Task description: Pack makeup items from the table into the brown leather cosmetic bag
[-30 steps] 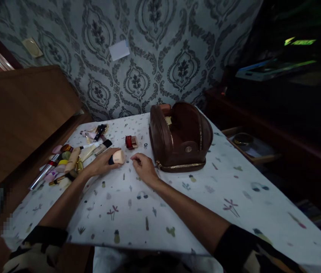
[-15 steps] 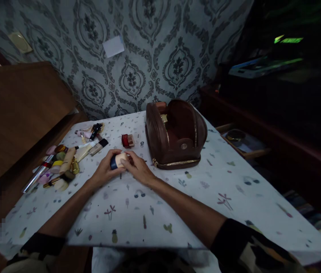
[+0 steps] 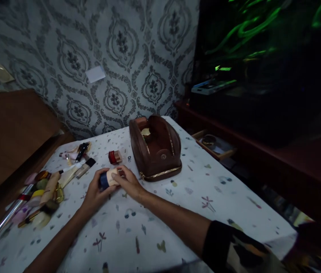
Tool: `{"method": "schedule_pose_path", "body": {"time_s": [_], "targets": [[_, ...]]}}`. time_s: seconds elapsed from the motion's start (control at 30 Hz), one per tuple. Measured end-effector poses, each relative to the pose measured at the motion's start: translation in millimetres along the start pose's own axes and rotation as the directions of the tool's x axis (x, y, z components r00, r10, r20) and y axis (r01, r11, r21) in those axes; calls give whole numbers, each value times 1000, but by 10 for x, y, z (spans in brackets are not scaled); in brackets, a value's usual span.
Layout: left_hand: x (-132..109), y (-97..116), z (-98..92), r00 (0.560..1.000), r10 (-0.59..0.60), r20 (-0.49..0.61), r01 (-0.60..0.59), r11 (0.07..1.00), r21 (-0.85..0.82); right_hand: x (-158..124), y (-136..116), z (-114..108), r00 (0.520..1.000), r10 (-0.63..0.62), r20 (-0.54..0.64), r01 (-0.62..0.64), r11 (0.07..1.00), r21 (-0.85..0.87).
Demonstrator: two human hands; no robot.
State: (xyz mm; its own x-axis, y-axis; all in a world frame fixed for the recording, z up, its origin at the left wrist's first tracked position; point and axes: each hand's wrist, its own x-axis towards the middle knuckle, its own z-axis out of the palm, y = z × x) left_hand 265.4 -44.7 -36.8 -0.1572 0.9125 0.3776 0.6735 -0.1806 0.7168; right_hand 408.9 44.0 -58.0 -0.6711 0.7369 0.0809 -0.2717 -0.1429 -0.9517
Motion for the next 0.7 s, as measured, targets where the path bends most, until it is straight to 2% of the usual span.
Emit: {"method": "schedule_pose_path", "body": {"time_s": [0.17, 0.4, 0.5, 0.6, 0.7], "targets": [[-14, 36, 18, 995, 62, -79, -59, 997, 41, -19, -16, 77, 991, 96, 97, -106, 988, 109], [43, 161, -26, 994, -37, -107, 34, 999, -31, -58, -68, 64, 937, 191, 292, -264, 935, 235], [102, 258, -66, 996, -52, -68, 43, 991, -126, -58, -111, 37, 883, 197, 426, -345, 888, 303], [192, 343, -77, 999, -30, 25, 35, 972, -232, -62, -185, 13, 840, 174, 513, -364, 883, 297], [370, 438, -46, 996, 18, 87, 15, 933, -360, -57, -295, -24, 848, 142, 510, -333, 892, 305]]}}
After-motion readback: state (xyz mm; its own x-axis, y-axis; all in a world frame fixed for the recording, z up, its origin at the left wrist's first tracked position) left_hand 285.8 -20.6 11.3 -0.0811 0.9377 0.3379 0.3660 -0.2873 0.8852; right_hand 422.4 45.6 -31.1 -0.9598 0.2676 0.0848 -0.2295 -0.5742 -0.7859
